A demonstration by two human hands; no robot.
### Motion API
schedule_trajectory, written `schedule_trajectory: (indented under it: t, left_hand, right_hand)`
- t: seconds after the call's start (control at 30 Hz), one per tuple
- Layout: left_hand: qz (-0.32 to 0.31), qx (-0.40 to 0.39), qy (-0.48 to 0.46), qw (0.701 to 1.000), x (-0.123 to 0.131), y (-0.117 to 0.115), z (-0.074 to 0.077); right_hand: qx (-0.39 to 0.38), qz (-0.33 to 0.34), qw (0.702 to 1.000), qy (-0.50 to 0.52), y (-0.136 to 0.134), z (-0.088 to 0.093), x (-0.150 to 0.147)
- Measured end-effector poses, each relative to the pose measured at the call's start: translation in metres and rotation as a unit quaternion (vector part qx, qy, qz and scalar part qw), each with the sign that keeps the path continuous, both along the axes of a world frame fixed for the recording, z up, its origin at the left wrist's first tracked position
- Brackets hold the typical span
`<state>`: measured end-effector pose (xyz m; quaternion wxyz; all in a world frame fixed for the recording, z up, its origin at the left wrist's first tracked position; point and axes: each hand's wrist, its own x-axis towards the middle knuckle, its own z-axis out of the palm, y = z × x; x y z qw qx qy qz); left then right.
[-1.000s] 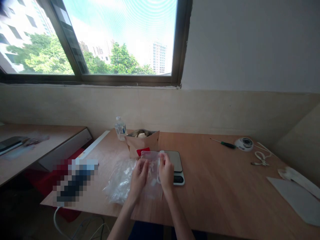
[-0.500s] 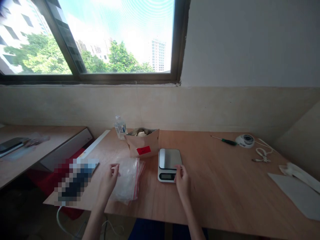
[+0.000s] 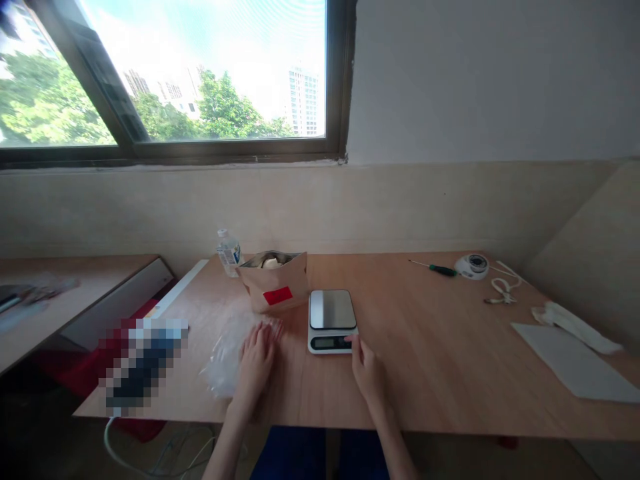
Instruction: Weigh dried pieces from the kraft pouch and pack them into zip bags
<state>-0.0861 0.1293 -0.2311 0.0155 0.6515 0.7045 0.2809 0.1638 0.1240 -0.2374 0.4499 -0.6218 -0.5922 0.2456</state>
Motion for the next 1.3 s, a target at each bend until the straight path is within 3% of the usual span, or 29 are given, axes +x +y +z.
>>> schedule_trajectory:
  t: [0.13,0.33,0.57,0.7,0.8,0.93,1.3]
  left_hand:
    - [-0.008,-0.007,0.036,0.999,-0.007,0.005,-0.022]
    - [-0.005,-0.013,0.043,0.999,-0.006,0.004,-0.018]
    - [-0.003,-0.003,0.048,0.999,-0.007,0.005,-0.019]
    - [0.004,-0.006,0.057,0.998,-0.008,0.007,-0.02]
    - [0.005,-0.007,0.056,0.998,-0.009,0.007,-0.02]
    - [0.009,-0.021,0.052,0.998,-0.009,0.007,-0.018]
    - [0.006,-0.019,0.042,0.999,-0.013,0.01,-0.021]
  right_hand:
    - [-0.003,-0.003,0.999,-0.036,-0.002,-0.001,0.0]
    - [-0.013,0.008,0.992,-0.123,-0.001,-0.003,-0.004]
    - [-0.017,0.019,0.985,-0.17,-0.001,0.008,-0.012]
    - [-0.005,0.01,0.993,-0.119,-0.001,0.008,-0.008]
    - [0.0,-0.073,0.997,-0.022,0.001,0.005,-0.001]
    - [-0.01,-0.179,0.981,0.068,0.005,0.004,0.007]
    - [-0.028,-0.184,0.978,0.096,0.009,0.001,0.006]
